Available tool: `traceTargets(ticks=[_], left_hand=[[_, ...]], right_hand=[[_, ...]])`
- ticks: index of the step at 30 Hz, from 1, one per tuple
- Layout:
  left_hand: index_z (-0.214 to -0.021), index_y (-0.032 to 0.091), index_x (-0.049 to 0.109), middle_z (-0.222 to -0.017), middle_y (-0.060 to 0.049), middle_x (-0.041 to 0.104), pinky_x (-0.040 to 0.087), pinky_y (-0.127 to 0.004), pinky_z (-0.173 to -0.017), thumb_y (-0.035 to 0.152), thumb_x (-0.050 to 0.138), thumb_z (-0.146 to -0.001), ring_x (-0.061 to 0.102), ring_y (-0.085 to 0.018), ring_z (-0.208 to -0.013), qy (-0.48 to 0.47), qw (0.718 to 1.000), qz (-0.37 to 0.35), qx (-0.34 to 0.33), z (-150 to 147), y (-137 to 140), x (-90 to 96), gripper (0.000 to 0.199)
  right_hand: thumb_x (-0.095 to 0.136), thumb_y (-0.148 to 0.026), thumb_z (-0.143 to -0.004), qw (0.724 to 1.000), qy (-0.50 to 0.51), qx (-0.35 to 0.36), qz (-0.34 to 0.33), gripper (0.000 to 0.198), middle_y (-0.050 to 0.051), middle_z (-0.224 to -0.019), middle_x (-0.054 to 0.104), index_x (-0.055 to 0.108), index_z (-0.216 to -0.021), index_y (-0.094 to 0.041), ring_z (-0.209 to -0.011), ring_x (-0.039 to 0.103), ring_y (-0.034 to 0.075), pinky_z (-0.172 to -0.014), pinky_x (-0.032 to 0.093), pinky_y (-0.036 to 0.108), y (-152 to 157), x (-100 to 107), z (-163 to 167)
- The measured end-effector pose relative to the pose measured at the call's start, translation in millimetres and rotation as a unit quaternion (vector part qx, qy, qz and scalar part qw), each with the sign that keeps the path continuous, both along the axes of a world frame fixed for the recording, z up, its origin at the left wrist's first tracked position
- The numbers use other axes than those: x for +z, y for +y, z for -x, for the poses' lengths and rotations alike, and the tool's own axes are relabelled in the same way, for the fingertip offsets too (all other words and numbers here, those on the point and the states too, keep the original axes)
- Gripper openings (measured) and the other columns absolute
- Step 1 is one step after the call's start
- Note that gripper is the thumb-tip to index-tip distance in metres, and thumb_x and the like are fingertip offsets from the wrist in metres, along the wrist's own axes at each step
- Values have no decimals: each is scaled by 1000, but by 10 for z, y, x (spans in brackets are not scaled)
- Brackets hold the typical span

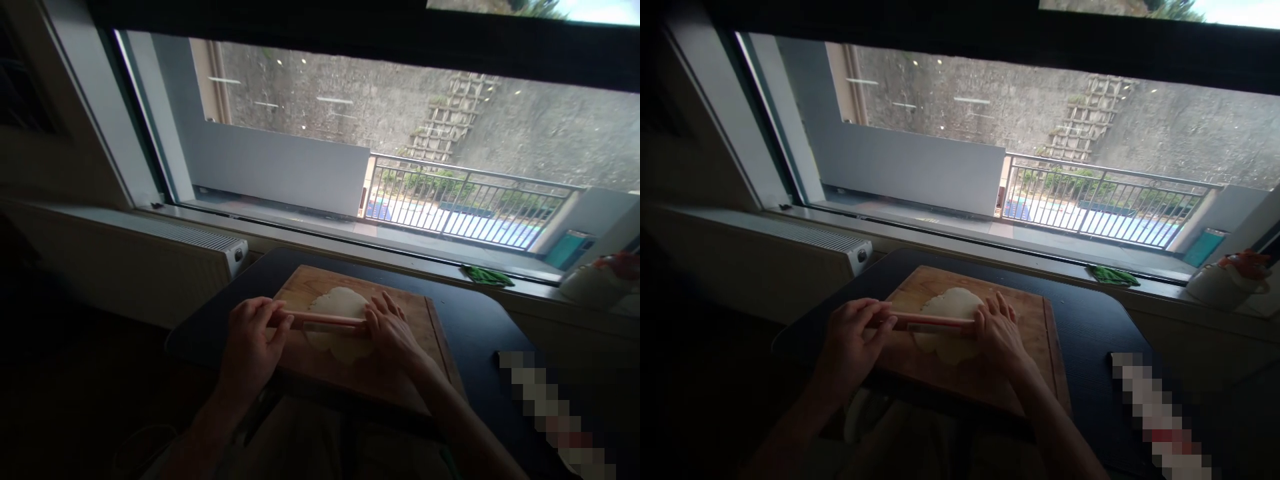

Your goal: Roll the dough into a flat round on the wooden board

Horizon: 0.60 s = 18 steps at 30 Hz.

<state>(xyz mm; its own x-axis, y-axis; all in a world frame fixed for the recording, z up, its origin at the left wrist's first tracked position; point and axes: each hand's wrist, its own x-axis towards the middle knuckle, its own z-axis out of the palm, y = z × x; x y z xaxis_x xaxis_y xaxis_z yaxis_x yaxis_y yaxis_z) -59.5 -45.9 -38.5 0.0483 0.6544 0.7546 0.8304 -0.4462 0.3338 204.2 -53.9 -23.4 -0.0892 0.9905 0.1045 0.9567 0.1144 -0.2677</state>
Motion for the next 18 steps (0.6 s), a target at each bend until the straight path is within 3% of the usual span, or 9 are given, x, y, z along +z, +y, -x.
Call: traceTargets(ticks=[3, 5, 8, 13, 15, 18], left_hand=[[-100, 19, 61, -103, -8, 54, 38, -41, -96, 35, 50, -85, 48, -25, -106, -1, 1000, 4, -2, -18, 36, -20, 25], [-98, 20, 61, -103, -8, 55, 36, -42, -98, 35, 49, -85, 46, -26, -109, 3, 1000, 1, -1, -30, 64, -24, 24], [-99, 20, 61, -103, -8, 56, 34, -43, -100, 35, 48, -85, 44, -27, -111, 14, 1000, -1, 4, -39, 120, -5, 24], [-101, 21, 61, -102, -7, 58, 35, -43, -99, 34, 48, -85, 45, -26, -110, 35, 999, 2, -2, -37, 208, 52, 24], [-102, 21, 60, -103, -7, 57, 34, -43, -99, 34, 49, -85, 44, -26, -112, 32, 999, -1, -6, -43, 217, 50, 24], [-104, 21, 61, -104, -7, 56, 33, -42, -101, 32, 50, -85, 42, -26, -113, 28, 999, -6, -18, -69, 201, 18, 25]], right_hand=[[13, -43, -94, 999, -22, -14, -43, 57, 6, -148, 26, 33, -139, -14, -139, 2, 18, -111, 10, 40, -340, -99, 30], [14, -44, -94, 998, -25, -28, -50, 58, 7, -149, 24, 33, -140, -13, -139, 2, 19, -111, 8, 40, -330, -124, 41], [13, -42, -94, 999, -6, -47, -24, 54, 5, -148, 27, 41, -135, -19, -138, 4, 22, -110, 10, 45, 12, -71, 21], [13, -39, -94, 998, 17, -56, 6, 50, 4, -141, 39, 48, -127, -26, -135, 22, 25, -104, 24, 49, 570, 65, -54], [12, -39, -94, 998, 16, -55, 4, 51, 4, -142, 39, 49, -126, -25, -135, 22, 24, -105, 23, 48, 502, 64, -49], [12, -41, -94, 998, 0, -54, -10, 54, 5, -144, 34, 48, -129, -20, -138, 9, 22, -109, 13, 46, 91, -6, 36]])
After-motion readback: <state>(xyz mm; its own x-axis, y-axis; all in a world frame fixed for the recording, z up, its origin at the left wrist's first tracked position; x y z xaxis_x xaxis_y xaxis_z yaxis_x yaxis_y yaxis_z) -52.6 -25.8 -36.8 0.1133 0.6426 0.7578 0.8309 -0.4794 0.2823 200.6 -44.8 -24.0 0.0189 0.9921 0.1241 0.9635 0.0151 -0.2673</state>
